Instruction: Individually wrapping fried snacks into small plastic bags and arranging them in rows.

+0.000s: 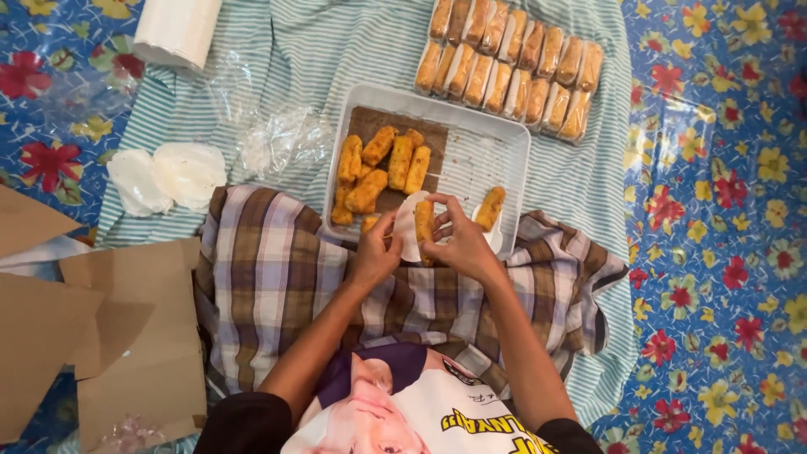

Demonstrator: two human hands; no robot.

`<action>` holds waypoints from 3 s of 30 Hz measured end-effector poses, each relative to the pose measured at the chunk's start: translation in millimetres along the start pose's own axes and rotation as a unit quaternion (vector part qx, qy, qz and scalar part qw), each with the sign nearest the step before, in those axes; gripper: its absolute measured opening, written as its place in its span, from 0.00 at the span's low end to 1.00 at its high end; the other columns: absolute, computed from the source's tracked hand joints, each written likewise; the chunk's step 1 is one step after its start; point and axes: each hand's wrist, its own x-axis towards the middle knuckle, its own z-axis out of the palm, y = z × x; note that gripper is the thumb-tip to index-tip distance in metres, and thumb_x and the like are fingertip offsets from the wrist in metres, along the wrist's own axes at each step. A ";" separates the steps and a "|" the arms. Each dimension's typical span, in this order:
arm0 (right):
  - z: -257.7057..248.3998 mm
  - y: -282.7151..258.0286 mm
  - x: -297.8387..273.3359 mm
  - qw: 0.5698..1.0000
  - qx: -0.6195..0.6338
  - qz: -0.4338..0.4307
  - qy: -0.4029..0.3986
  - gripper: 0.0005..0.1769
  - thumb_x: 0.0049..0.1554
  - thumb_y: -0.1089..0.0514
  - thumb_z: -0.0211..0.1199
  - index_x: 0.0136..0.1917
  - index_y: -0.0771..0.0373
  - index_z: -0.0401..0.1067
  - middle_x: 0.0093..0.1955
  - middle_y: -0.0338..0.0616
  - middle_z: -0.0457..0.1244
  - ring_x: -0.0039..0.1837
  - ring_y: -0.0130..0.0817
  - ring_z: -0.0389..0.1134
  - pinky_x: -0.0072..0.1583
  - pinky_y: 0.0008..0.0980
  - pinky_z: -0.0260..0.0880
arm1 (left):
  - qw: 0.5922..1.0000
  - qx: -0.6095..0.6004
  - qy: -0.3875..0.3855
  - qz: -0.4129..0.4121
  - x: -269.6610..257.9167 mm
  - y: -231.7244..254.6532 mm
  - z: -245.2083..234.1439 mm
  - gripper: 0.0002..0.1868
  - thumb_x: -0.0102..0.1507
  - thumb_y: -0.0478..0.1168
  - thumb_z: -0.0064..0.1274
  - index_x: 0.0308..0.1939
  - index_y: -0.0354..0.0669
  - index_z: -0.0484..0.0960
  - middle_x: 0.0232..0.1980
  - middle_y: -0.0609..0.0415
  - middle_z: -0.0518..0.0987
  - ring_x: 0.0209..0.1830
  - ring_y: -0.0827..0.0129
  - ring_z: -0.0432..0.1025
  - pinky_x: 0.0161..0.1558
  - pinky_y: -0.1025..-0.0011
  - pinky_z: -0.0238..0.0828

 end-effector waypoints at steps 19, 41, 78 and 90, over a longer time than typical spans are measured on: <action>17.7 -12.7 -52.7 0.982 -0.178 -0.041 0.057 0.49 0.44 0.55 0.76 0.75 0.49 0.59 0.47 0.46 0.63 0.49 0.42 0.73 0.53 0.42 0.74 | 0.985 -0.160 -0.044 -0.041 -39.8 19.0 9.2 0.18 0.66 0.33 0.55 0.60 0.42 0.79 0.43 0.52 0.84 0.37 0.76 0.77 0.39 0.77 0.80; 39.6 72.2 -67.4 0.756 0.654 0.007 0.026 0.46 0.60 0.22 0.40 0.75 0.56 0.62 0.69 0.50 0.62 0.65 0.48 0.66 0.65 0.53 0.69 | 0.978 0.067 -0.187 0.060 -17.7 11.5 21.8 0.24 0.59 0.40 0.65 0.59 0.45 0.82 0.51 0.48 0.83 0.50 0.64 0.77 0.51 0.65 0.77; 50.0 69.0 -67.0 0.674 0.725 -0.044 0.137 0.39 0.61 0.24 0.42 0.69 0.53 0.66 0.64 0.45 0.63 0.64 0.43 0.67 0.62 0.43 0.71 | 0.894 0.334 -0.109 0.279 -52.7 48.6 47.7 0.31 0.54 0.48 0.70 0.58 0.43 0.79 0.48 0.50 0.75 0.49 0.49 0.77 0.50 0.58 0.76; 42.0 36.0 -75.5 0.703 0.704 -0.008 0.096 0.42 0.58 0.19 0.40 0.72 0.45 0.63 0.67 0.37 0.63 0.63 0.33 0.66 0.55 0.30 0.70 | 0.901 0.348 -0.136 0.221 -50.3 62.8 45.8 0.37 0.57 0.42 0.66 0.68 0.39 0.70 0.50 0.43 0.72 0.46 0.38 0.75 0.40 0.50 0.76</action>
